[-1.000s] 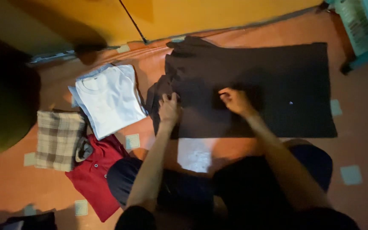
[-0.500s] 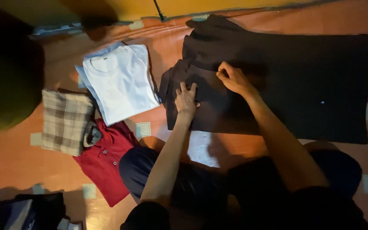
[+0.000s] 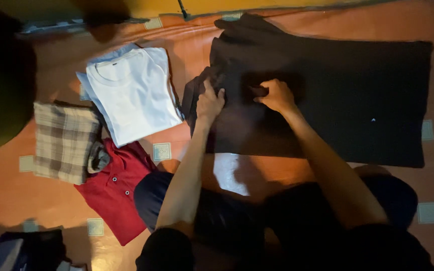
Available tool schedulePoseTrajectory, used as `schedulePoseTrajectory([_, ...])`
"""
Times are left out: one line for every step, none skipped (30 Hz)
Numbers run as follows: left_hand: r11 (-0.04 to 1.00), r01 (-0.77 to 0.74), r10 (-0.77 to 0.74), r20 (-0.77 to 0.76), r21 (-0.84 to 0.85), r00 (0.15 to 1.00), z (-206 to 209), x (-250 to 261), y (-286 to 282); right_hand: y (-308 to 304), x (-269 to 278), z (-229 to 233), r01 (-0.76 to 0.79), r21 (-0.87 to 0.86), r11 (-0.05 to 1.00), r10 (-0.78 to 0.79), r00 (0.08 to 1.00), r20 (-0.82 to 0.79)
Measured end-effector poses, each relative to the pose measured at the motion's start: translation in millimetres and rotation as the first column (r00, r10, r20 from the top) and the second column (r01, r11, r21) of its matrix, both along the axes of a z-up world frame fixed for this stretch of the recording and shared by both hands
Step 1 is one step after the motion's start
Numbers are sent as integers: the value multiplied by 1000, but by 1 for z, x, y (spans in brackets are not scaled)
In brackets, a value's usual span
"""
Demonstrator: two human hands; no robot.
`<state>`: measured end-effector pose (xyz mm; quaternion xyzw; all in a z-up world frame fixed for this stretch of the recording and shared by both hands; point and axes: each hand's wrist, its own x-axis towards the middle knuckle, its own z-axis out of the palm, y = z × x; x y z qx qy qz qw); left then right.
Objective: The person folds a light blue button-up shirt, a white t-shirt, and a dark brown polo shirt on the floor, smoothing and aligning each garment before stacking them.
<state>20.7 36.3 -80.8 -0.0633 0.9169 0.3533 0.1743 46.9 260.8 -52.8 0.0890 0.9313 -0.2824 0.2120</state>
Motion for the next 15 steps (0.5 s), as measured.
schedulePoseTrajectory([1000, 1, -1, 4, 0, 1000, 1, 1, 0, 0, 3, -2, 1, 0, 1000, -1, 1000, 4])
schedulePoseTrajectory([985, -94, 74, 140, 143, 987, 3, 1, 0, 0, 6, -4, 40, -141, 989, -41, 999, -7])
schedulePoseTrajectory([941, -204, 127, 276, 270, 953, 5, -1, 0, 1, 6, -6, 73, -279, 958, -81, 996, -19])
schedulePoseTrajectory([941, -203, 127, 274, 272, 953, -15, -6, -5, 1, 9, -7, 72, -278, 958, -82, 996, -23])
schedulePoseTrajectory([888, -272, 147, 332, 371, 932, -35, -9, -10, 0, 14, -9, 106, -435, 894, -132, 991, -30])
schedulePoseTrajectory([819, -342, 158, 391, 461, 907, -56, -13, -16, 0, 18, -11, 132, -581, 803, -182, 983, -28])
schedulePoseTrajectory([819, -343, 157, 396, 459, 905, -54, -11, -18, 2, 21, -20, 136, -580, 803, -183, 983, -23])
schedulePoseTrajectory([755, -412, 169, 456, 510, 874, -53, -8, -20, 3, 25, -28, 82, -539, 839, -149, 985, -83])
schedulePoseTrajectory([683, -480, 179, 510, 551, 841, -49, -8, -25, 2, 25, -36, 22, -495, 868, -107, 984, -144])
schedulePoseTrajectory([683, -482, 183, 510, 549, 840, -50, -2, -30, 4, 35, -37, 20, -497, 868, -105, 984, -143])
schedulePoseTrajectory([638, -538, 226, 533, 551, 815, -49, -2, -35, 5, 38, -37, -75, -414, 907, -40, 964, -261])
schedulePoseTrajectory([590, -590, 266, 557, 551, 787, -46, -1, -40, 7, 42, -36, -160, -318, 934, 33, 929, -370])
schedulePoseTrajectory([590, -587, 269, 551, 554, 790, -45, 5, -45, 10, 46, -44, -164, -318, 934, 34, 926, -376])
schedulePoseTrajectory([596, -560, 253, 527, 576, 812, -44, 11, -50, 14, 51, -53, -188, -288, 939, 70, 924, -375])
schedulePoseTrajectory([603, -530, 236, 501, 596, 833, -45, 18, -55, 17, 56, -63, -211, -258, 943, 104, 922, -373])
